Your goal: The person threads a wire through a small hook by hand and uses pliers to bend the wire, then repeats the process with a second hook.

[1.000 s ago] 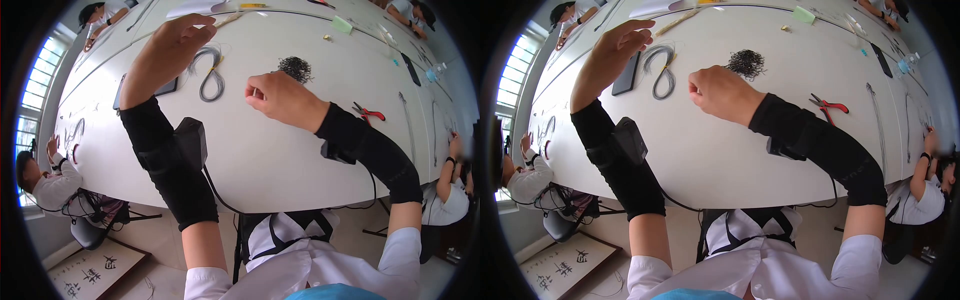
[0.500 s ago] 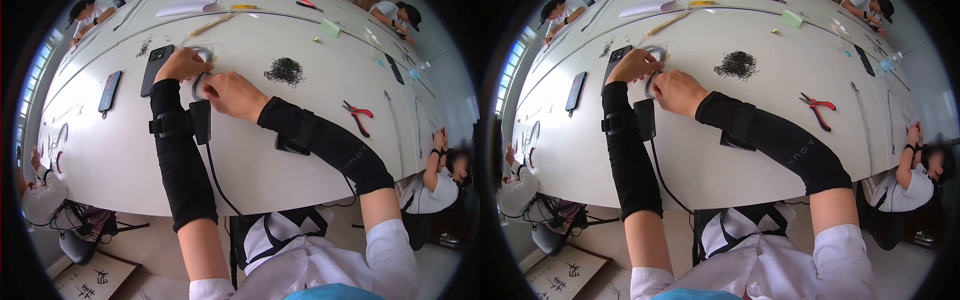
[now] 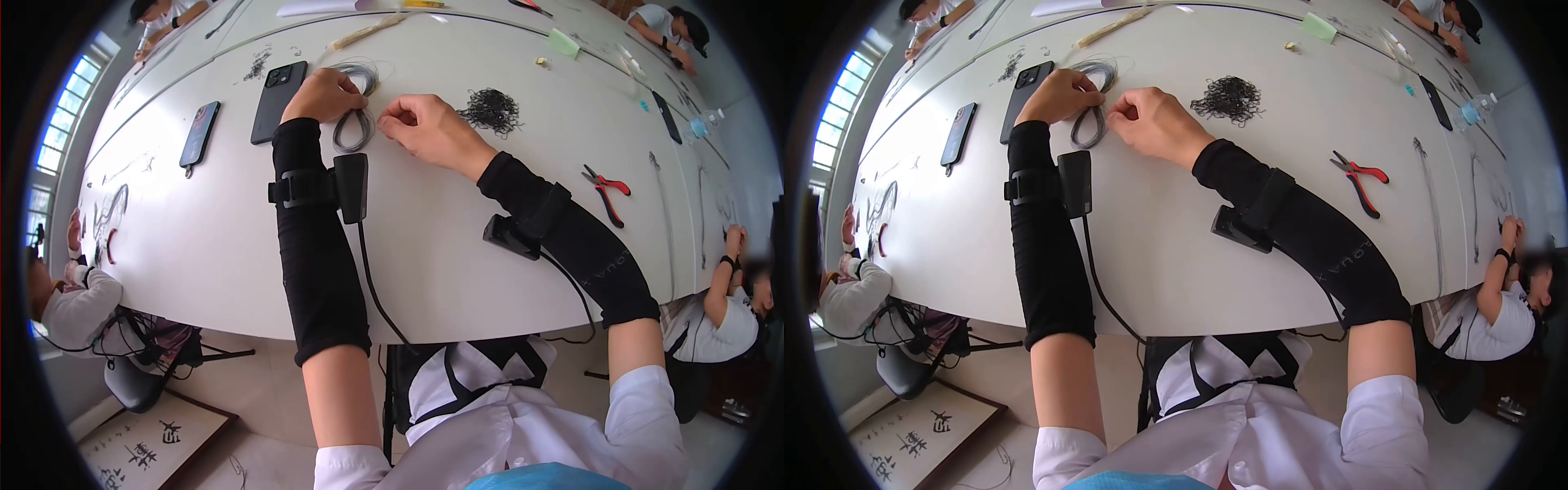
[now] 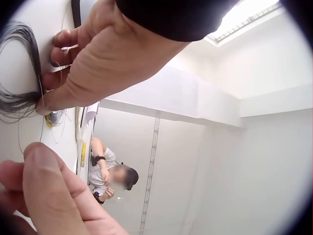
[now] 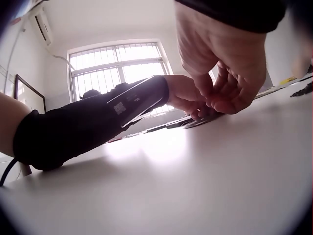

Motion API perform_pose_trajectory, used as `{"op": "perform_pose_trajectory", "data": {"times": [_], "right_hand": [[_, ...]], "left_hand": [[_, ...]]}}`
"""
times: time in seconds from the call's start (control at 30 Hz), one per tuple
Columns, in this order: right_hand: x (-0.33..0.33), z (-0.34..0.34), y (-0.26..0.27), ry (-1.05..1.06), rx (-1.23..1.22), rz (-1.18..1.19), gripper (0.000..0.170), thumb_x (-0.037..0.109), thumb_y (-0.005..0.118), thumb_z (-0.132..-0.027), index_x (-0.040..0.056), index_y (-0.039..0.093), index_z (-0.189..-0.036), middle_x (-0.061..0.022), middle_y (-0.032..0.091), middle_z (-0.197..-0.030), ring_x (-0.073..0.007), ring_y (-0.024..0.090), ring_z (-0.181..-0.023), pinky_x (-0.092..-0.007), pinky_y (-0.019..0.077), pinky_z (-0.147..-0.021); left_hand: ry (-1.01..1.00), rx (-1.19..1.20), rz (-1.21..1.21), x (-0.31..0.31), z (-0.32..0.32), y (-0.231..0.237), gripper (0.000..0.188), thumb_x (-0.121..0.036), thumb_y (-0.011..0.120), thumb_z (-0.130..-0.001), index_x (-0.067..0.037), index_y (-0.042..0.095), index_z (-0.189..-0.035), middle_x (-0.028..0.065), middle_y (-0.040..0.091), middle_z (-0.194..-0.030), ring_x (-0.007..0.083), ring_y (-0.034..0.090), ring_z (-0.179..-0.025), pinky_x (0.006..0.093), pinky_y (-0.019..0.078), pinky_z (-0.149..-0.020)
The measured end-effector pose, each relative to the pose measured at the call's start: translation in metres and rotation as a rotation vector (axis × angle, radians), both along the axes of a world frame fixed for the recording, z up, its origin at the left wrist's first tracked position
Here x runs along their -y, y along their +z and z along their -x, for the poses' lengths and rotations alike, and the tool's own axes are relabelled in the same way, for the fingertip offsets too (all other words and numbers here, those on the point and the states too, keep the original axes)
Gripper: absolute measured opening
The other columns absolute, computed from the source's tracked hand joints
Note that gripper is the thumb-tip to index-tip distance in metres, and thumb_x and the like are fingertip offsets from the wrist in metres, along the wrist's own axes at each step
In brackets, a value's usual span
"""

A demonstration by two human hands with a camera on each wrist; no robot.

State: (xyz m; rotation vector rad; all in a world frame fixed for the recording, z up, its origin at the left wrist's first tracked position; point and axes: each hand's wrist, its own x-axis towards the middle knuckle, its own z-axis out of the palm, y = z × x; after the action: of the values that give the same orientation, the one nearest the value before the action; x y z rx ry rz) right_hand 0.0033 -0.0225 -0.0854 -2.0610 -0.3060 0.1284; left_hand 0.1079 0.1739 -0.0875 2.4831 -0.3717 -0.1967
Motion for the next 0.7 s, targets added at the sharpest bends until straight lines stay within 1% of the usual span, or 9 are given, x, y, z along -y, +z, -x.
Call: {"op": "perform_pose_trajectory", "data": {"times": [0.23,0.33,0.43,0.5,0.53,0.57,0.6,0.63,0.7], "right_hand": [[0.006,0.018,0.008,0.046,0.279,0.040,0.019,0.017,0.062,-0.094,-0.0009,0.064,-0.098,-0.0092,0.065,-0.098,-0.0184,0.062,-0.084,-0.0324,0.0508,-0.077],[0.015,0.034,0.016,0.215,0.664,0.066,0.011,0.012,0.061,-0.092,0.0010,0.058,-0.092,-0.0101,0.063,-0.102,-0.0214,0.061,-0.088,-0.0336,0.0507,-0.080],[0.026,0.073,0.043,0.334,0.625,0.003,0.006,0.007,0.057,-0.090,0.0024,0.053,-0.090,-0.0100,0.063,-0.095,-0.0231,0.061,-0.084,-0.0343,0.0495,-0.085],[0.040,0.103,0.063,0.332,0.458,-0.127,0.009,0.008,0.058,-0.087,0.0027,0.054,-0.093,-0.0093,0.058,-0.087,-0.0240,0.059,-0.081,-0.0351,0.0501,-0.077],[0.050,0.116,0.077,0.307,0.339,-0.202,0.009,0.008,0.056,-0.089,0.0025,0.055,-0.095,-0.0077,0.057,-0.084,-0.0182,0.059,-0.078,-0.0332,0.0493,-0.077],[0.059,0.122,0.081,0.224,0.339,-0.345,0.010,0.010,0.055,-0.092,0.0021,0.054,-0.098,-0.0044,0.055,-0.084,-0.0126,0.057,-0.075,-0.0304,0.0493,-0.075],[0.068,0.123,0.091,0.092,0.304,-0.417,0.012,0.013,0.053,-0.095,0.0012,0.054,-0.099,-0.0017,0.053,-0.082,-0.0102,0.052,-0.068,-0.0268,0.0473,-0.068],[0.077,0.123,0.101,-0.039,0.273,-0.498,0.015,0.015,0.051,-0.098,0.0004,0.054,-0.101,0.0010,0.051,-0.079,-0.0078,0.047,-0.061,-0.0233,0.0453,-0.061],[0.098,0.114,0.117,-0.263,0.112,-0.436,0.020,0.023,0.053,-0.099,0.0033,0.054,-0.101,0.0065,0.036,-0.065,-0.0032,0.032,-0.056,-0.0199,0.0355,-0.053]], "left_hand": [[0.021,0.017,0.006,0.000,-0.003,-0.004,0.029,-0.024,0.080,-0.080,0.000,0.073,-0.094,0.0076,0.070,-0.079,0.0128,0.062,-0.065,0.0268,0.0496,-0.059],[0.037,-0.004,0.030,-0.001,-0.003,-0.005,0.027,-0.023,0.080,-0.081,0.000,0.073,-0.094,0.0079,0.069,-0.079,0.0127,0.062,-0.064,0.0269,0.0496,-0.058],[0.048,0.005,0.034,-0.001,-0.004,-0.004,0.026,-0.022,0.079,-0.082,0.000,0.073,-0.095,0.0085,0.070,-0.079,0.0129,0.062,-0.064,0.0268,0.0499,-0.057],[0.056,0.031,0.031,-0.001,-0.004,-0.005,0.026,-0.022,0.079,-0.083,0.000,0.073,-0.095,0.0086,0.070,-0.079,0.0133,0.063,-0.063,0.0270,0.0502,-0.056],[0.069,0.025,0.042,-0.001,-0.005,-0.007,0.027,-0.024,0.079,-0.080,-0.002,0.074,-0.095,0.0091,0.071,-0.080,0.0154,0.065,-0.066,0.0291,0.0522,-0.060],[0.082,0.019,0.053,-0.002,-0.008,-0.009,0.028,-0.026,0.079,-0.078,-0.003,0.074,-0.094,0.0096,0.072,-0.080,0.0176,0.067,-0.069,0.0312,0.0543,-0.064],[0.092,0.013,0.062,-0.003,-0.009,-0.010,0.030,-0.027,0.080,-0.076,-0.004,0.075,-0.094,0.0101,0.073,-0.081,0.0197,0.069,-0.071,0.0333,0.0563,-0.068],[0.099,-0.009,0.063,-0.002,-0.008,-0.008,0.030,-0.027,0.079,-0.077,-0.003,0.074,-0.094,0.0102,0.073,-0.081,0.0190,0.069,-0.070,0.0326,0.0561,-0.066],[0.101,-0.044,0.066,0.001,-0.002,0.001,0.030,-0.027,0.079,-0.078,-0.002,0.074,-0.095,0.0103,0.073,-0.081,0.0176,0.069,-0.068,0.0311,0.0555,-0.064]]}}
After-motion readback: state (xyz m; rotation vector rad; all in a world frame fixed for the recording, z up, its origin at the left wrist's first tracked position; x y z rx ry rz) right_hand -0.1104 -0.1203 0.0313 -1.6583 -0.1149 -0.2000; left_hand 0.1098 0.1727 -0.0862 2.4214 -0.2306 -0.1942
